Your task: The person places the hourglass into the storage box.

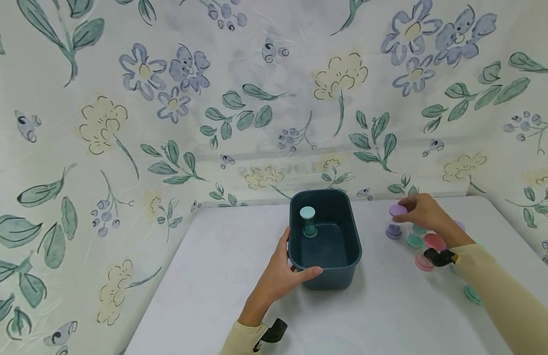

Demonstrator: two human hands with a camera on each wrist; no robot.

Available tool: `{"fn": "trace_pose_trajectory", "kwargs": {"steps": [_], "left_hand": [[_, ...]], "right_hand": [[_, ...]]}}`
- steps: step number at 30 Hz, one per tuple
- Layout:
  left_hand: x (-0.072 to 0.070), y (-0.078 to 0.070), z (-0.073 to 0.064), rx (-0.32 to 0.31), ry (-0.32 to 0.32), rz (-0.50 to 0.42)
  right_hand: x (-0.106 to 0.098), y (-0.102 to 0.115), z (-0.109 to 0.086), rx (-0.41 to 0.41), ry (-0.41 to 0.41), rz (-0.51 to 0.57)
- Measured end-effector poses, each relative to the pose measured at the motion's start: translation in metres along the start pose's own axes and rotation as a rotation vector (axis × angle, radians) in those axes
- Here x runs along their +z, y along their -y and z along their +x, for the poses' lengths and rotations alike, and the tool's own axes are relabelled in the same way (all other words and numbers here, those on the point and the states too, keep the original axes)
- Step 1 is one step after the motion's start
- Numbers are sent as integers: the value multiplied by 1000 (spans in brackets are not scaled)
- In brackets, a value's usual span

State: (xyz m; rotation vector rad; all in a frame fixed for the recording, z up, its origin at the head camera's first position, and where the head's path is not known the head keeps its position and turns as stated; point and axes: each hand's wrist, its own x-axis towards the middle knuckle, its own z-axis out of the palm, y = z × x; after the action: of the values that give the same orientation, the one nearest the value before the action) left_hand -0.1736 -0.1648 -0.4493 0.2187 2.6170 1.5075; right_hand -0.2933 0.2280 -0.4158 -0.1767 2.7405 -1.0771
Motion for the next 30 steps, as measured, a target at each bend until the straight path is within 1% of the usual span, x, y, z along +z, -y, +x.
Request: {"fn": "trace_pose_trajectory", "kwargs": {"steps": [6,14,21,30], "left_hand": [[0,0,1,4,-2,6],[1,0,2,-7,-9,16],[2,1,3,-4,-6,2],[1,0,1,-6,-7,5]], "right_hand": [[-2,3,-5,-22,-34,31],[-6,17,-11,-32,-56,120],[-6,27,-12,-14,-55,177],[-7,41,-14,-41,-79,221]]}}
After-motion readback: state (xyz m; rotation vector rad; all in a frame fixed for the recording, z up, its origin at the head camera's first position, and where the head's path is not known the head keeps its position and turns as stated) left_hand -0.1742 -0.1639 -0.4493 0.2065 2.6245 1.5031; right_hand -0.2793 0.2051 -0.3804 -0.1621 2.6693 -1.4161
